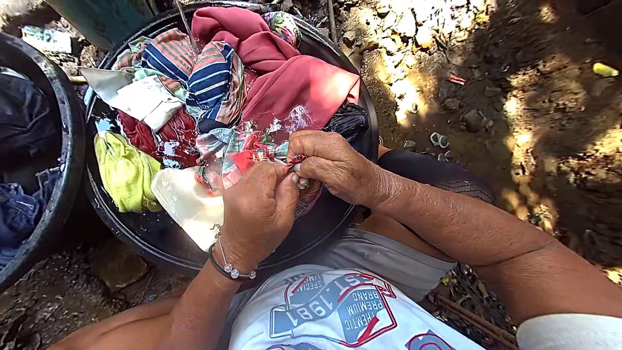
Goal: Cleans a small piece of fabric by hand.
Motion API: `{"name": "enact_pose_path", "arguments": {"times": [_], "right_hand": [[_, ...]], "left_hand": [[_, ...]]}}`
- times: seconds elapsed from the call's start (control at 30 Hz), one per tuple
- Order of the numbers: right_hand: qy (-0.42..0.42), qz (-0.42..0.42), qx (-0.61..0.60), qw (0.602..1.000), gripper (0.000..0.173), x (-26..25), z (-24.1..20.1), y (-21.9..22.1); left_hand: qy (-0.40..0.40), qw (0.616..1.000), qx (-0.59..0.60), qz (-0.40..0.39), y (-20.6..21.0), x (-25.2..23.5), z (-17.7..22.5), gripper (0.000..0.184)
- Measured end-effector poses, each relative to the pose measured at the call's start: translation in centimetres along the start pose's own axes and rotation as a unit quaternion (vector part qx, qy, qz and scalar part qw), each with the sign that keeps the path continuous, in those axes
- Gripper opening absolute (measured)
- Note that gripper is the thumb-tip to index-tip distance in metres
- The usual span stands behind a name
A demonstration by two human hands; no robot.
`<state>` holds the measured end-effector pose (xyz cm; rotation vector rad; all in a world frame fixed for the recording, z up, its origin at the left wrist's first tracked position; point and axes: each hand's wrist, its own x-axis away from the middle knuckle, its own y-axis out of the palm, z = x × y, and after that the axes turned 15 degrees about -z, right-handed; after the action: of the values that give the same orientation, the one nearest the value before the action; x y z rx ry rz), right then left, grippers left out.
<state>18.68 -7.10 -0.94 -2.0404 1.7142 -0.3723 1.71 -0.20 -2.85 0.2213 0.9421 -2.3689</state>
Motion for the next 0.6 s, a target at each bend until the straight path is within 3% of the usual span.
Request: {"name": "enact_pose_path", "arguments": {"times": [0.1,0.2,0.47,0.6], "right_hand": [[0.007,-0.008,0.048,0.999,0.019,0.1,-0.3,-0.1],[0.006,-0.015,0.073,0.997,0.015,0.2,-0.7,-0.3],[-0.121,-0.012,0.063,0.991,0.015,0.3,0.5,-0.5],[-0.109,-0.007,0.093,0.990,0.017,0.5,0.2,-0.2]], "left_hand": [[0.001,1.000,-0.019,0.013,0.2,0.0,-0.1,0.013],[0.001,0.999,0.034,0.009,0.0,0.0,-0.2,0.012],[0.004,0.995,0.097,-0.004,-0.7,0.1,-0.1,0.010],[0.010,0.993,0.112,-0.016,-0.8,0.0,-0.1,0.010]]}}
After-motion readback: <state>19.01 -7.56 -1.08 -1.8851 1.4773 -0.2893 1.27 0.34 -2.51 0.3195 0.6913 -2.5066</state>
